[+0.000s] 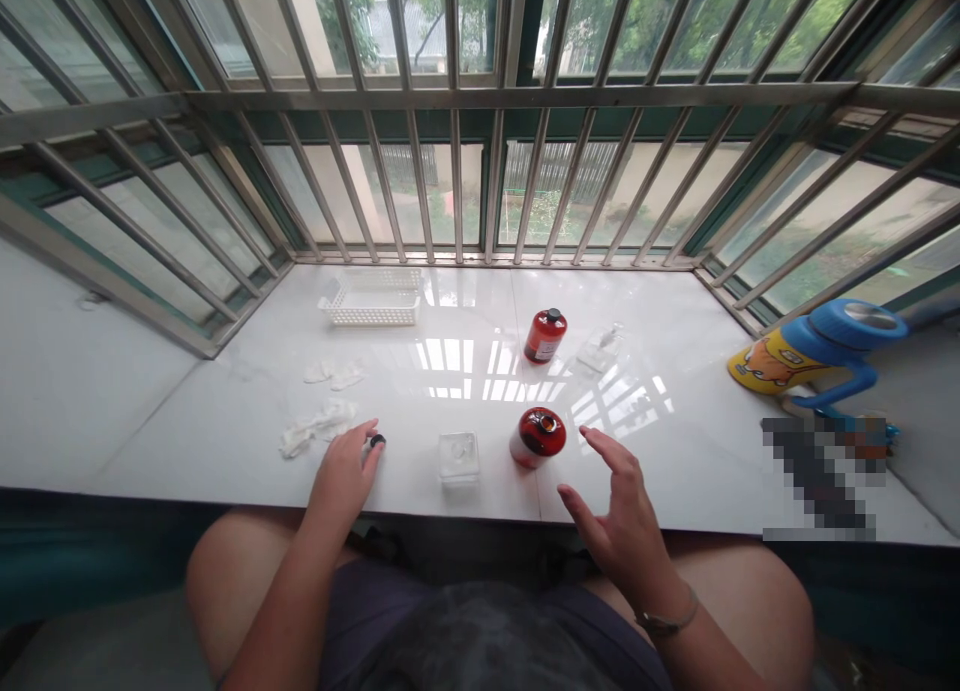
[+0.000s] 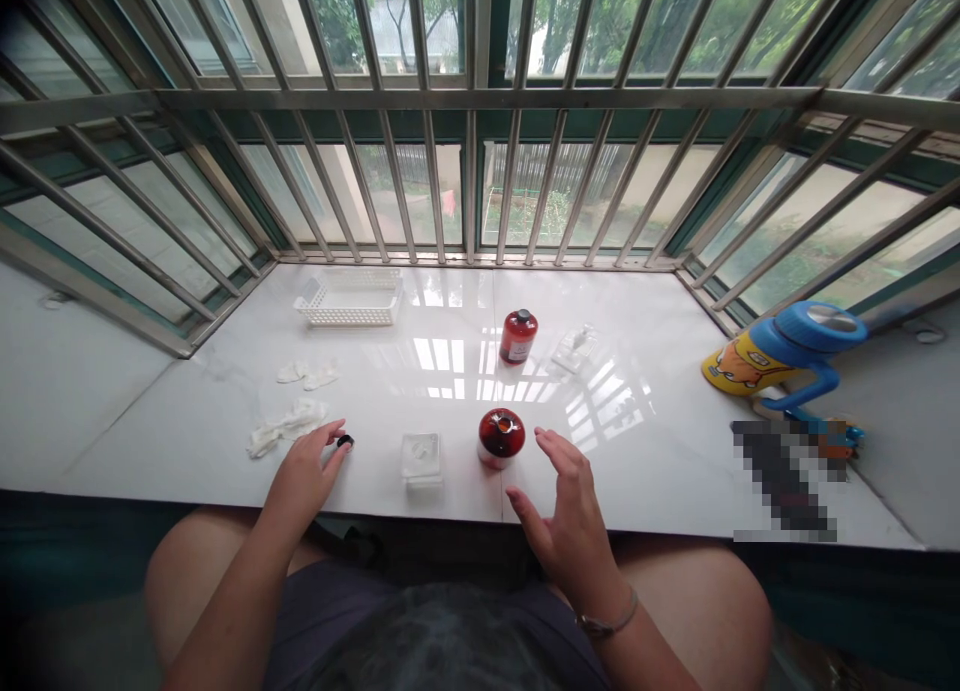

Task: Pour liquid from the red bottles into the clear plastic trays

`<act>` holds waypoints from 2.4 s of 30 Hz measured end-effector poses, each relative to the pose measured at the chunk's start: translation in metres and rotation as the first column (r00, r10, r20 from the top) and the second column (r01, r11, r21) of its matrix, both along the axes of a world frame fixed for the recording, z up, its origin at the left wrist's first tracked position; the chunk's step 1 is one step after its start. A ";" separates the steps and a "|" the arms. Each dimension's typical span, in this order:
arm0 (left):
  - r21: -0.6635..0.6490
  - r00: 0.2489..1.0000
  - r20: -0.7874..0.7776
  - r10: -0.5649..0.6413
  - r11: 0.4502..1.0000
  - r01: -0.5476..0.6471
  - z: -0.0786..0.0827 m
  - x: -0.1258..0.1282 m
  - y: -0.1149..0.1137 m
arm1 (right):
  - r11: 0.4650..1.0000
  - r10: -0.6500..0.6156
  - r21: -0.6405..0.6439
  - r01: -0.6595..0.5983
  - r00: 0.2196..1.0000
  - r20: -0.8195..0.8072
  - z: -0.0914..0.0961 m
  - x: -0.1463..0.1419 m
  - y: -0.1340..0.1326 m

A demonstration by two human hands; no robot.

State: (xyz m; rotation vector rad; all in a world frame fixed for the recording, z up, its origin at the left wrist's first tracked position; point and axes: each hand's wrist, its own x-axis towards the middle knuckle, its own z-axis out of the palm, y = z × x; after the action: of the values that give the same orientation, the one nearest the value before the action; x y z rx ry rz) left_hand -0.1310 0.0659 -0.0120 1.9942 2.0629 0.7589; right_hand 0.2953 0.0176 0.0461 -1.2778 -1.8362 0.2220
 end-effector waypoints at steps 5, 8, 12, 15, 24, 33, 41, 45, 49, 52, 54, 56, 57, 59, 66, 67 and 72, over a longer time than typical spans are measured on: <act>-0.028 0.999 0.025 0.025 0.999 -0.024 0.003 0.002 0.000 | 1.000 0.016 -0.009 -0.016 1.000 0.005 0.001 -0.003 -0.001; -0.042 0.997 0.072 0.039 0.998 -0.036 0.007 0.002 0.000 | 1.000 0.029 0.003 -0.029 1.000 0.007 0.001 -0.004 -0.001; -0.052 0.951 0.283 0.123 0.992 -0.113 0.021 0.012 -0.003 | 0.998 0.047 0.040 -0.047 0.999 0.014 0.006 -0.007 -0.001; -0.066 0.757 0.640 0.134 0.991 -0.119 0.041 0.040 -0.011 | 0.992 0.083 0.092 -0.084 0.996 0.014 0.014 -0.015 -0.002; -0.181 -0.074 0.973 0.218 0.923 0.340 0.101 0.167 -0.059 | 0.943 0.324 0.108 -0.314 0.942 -0.088 0.049 -0.060 -0.005; -0.102 -0.014 0.993 0.116 0.919 0.382 0.094 0.190 -0.048 | 0.985 0.163 0.073 -0.154 0.976 -0.143 0.055 -0.049 0.008; 0.004 0.669 0.664 -0.334 0.896 0.444 0.075 0.211 -0.002 | 0.997 0.053 -0.063 -0.050 0.998 0.042 0.052 -0.020 0.048; -0.029 0.696 0.626 -0.353 0.881 0.473 0.070 0.228 0.019 | 0.996 0.023 -0.083 -0.016 0.997 0.073 0.046 -0.018 0.056; -0.024 0.707 0.607 -0.363 0.881 0.473 0.070 0.231 0.023 | 0.988 0.066 -0.146 -0.057 0.996 0.058 0.044 -0.018 0.058; -0.012 0.704 0.603 -0.375 0.878 0.479 0.069 0.229 0.020 | 0.984 0.066 -0.166 -0.059 0.997 0.033 0.041 -0.017 0.055; -0.003 0.704 0.598 -0.384 0.877 0.481 0.067 0.229 0.019 | 0.983 0.025 -0.184 -0.024 1.000 0.005 0.037 -0.015 0.050; -0.001 0.706 0.595 -0.385 0.878 0.479 0.065 0.229 0.019 | 0.974 -0.061 -0.220 0.053 0.998 -0.028 0.033 -0.011 0.045; -0.004 0.708 0.594 -0.382 0.879 0.477 0.064 0.230 0.020 | 0.966 -0.113 -0.237 0.100 0.993 -0.044 0.032 -0.009 0.042; -0.014 0.713 0.593 -0.374 0.881 0.474 0.063 0.230 0.020 | 0.955 -0.186 -0.249 0.161 0.980 -0.078 0.031 -0.006 0.038; 0.007 0.711 0.585 -0.390 0.879 0.476 0.062 0.230 0.022 | 0.946 0.027 -0.301 -0.121 0.953 -0.300 0.030 -0.011 0.035; 0.007 0.713 0.583 -0.390 0.880 0.475 0.062 0.230 0.022 | 0.939 0.028 -0.318 -0.133 0.949 -0.313 0.028 -0.011 0.036; -0.006 0.722 0.582 -0.375 0.885 0.465 0.062 0.231 0.022 | 0.951 -0.090 -0.310 -0.020 0.937 -0.336 0.014 -0.009 0.037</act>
State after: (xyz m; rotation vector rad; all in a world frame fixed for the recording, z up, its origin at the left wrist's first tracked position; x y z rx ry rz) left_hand 0.0998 0.0879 0.0504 1.7611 1.2230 0.9172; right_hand 0.2860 0.0547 0.0601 -1.3797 -1.5102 0.6955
